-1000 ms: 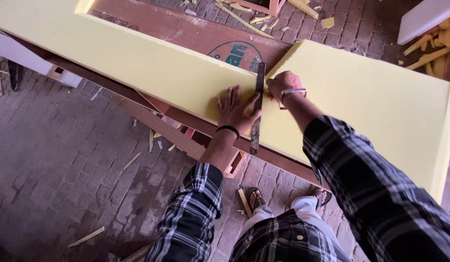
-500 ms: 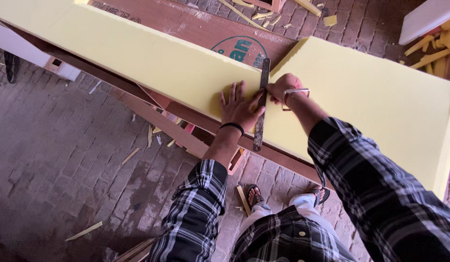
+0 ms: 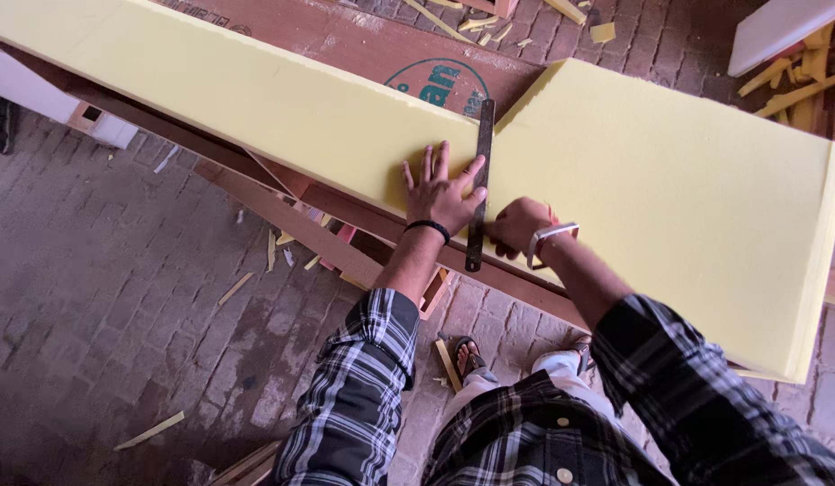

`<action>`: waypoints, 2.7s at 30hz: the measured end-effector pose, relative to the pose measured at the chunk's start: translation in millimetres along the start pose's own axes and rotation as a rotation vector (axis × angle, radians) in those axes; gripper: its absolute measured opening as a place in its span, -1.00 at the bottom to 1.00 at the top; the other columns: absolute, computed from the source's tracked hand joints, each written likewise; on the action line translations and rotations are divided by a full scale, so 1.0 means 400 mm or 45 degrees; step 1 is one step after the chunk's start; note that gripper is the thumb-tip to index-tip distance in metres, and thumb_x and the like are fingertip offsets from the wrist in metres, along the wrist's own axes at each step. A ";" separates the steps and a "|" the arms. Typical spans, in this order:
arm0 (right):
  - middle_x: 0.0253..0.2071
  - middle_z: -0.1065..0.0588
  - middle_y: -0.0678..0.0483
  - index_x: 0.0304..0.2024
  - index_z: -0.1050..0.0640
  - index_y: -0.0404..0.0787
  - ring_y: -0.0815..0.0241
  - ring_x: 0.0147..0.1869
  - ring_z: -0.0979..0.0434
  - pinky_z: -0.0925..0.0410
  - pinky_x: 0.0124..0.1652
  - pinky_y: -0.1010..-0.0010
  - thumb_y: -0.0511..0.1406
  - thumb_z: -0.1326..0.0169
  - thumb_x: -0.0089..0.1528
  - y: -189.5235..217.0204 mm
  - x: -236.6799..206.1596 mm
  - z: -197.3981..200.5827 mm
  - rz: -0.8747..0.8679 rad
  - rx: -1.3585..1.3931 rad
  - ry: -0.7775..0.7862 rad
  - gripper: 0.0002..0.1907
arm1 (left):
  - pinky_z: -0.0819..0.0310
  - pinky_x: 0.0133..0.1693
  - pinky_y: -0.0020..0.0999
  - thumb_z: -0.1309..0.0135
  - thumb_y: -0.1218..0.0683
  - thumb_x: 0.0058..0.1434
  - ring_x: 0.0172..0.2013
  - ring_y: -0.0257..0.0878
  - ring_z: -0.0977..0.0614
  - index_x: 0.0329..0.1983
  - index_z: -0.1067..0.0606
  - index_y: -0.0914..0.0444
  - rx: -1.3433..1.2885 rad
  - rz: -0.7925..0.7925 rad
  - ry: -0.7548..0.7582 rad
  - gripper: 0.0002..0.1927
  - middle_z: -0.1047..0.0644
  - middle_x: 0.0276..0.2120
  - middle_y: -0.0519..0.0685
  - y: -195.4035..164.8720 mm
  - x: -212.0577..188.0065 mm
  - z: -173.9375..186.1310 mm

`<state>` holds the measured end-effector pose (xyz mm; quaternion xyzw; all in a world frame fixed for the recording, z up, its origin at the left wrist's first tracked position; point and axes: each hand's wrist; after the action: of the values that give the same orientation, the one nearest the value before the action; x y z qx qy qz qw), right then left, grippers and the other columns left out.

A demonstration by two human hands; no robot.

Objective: The person carries a spray-gun cup and opens a metal drum, then handles foam pieces on wooden chair frames. They place a yellow foam sheet on a wooden frame, align a straightedge on it, and cut the foam along the line with a long knife, steadying the foam with the other hand.

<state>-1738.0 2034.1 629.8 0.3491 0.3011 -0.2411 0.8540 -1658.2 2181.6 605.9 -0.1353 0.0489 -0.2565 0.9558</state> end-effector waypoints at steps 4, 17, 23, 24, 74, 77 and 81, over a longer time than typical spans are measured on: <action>-0.53 -0.64 0.16 -0.43 -0.69 -0.17 0.38 -0.51 -0.61 -0.44 -0.45 0.50 -0.06 -0.12 0.29 -0.018 -0.083 -0.041 0.048 -0.099 0.093 -0.62 | 0.52 0.38 0.37 0.05 -0.36 0.25 0.53 0.04 0.12 0.41 -0.23 -0.43 -0.010 0.006 0.004 -0.38 0.07 0.55 0.05 -0.002 -0.006 -0.001; -0.35 -0.68 0.01 -0.06 -0.66 -0.22 0.21 -0.39 -0.68 -0.49 -0.45 0.42 -0.05 -0.08 0.30 -0.119 -0.076 -0.158 0.129 0.934 0.185 -0.59 | 0.50 0.39 0.33 0.07 -0.37 0.27 0.52 0.05 0.12 0.44 -0.18 -0.43 0.011 -0.020 0.002 -0.36 0.08 0.55 0.04 0.000 -0.002 -0.009; -0.37 -0.66 0.00 -0.14 -0.65 -0.27 0.22 -0.43 -0.64 -0.45 -0.48 0.42 -0.06 -0.09 0.32 -0.127 -0.048 -0.191 0.124 1.039 0.166 -0.60 | 0.49 0.40 0.33 0.05 -0.37 0.26 0.53 0.05 0.11 0.43 -0.20 -0.41 0.014 -0.007 -0.006 -0.36 0.06 0.55 0.04 0.003 0.001 -0.011; -0.37 -0.66 0.00 -0.15 -0.65 -0.27 0.23 -0.44 -0.64 -0.44 -0.49 0.43 -0.07 -0.09 0.32 -0.127 -0.049 -0.194 0.128 1.047 0.168 -0.61 | 0.49 0.39 0.32 0.04 -0.37 0.25 0.53 0.04 0.11 0.43 -0.20 -0.41 0.012 -0.004 -0.002 -0.35 0.06 0.55 0.04 0.004 0.003 -0.012; -0.54 -0.27 0.24 -0.27 -0.40 -0.07 0.31 -0.48 -0.22 -0.16 -0.44 0.47 -0.12 0.21 0.44 -0.104 -0.080 -0.332 0.105 2.129 0.644 -0.72 | -0.55 -0.04 0.01 -0.13 0.04 0.12 -0.15 0.16 -0.66 -0.14 -0.60 0.20 -0.240 0.020 -0.001 -0.74 -0.63 -0.22 0.21 -0.009 0.097 -0.034; -0.56 -0.26 0.25 -0.29 -0.39 -0.06 0.32 -0.49 -0.20 -0.15 -0.45 0.48 -0.11 0.21 0.45 -0.099 -0.088 -0.326 0.084 2.133 0.653 -0.71 | -0.56 -0.05 -0.01 -0.13 0.05 0.11 -0.16 0.15 -0.66 -0.18 -0.61 0.20 -0.241 0.043 0.001 -0.76 -0.63 -0.24 0.21 -0.020 0.094 -0.024; -0.58 -0.22 0.27 -0.31 -0.38 -0.06 0.35 -0.52 -0.15 -0.11 -0.47 0.50 -0.12 0.21 0.46 -0.096 -0.098 -0.323 0.089 2.169 0.666 -0.71 | -0.58 -0.09 -0.02 -0.12 0.06 0.10 -0.18 0.14 -0.67 -0.23 -0.64 0.17 -0.240 0.067 0.022 -0.79 -0.64 -0.26 0.19 -0.036 0.094 -0.006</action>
<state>-1834.2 2113.4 565.0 0.9182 0.1943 -0.2695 0.2155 -1632.9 2150.2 607.0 -0.2210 0.0846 -0.2268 0.9448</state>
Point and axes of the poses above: each hand's wrist, its own x-axis towards the middle knuckle, its own z-axis out of the back of the hand, y = z × x
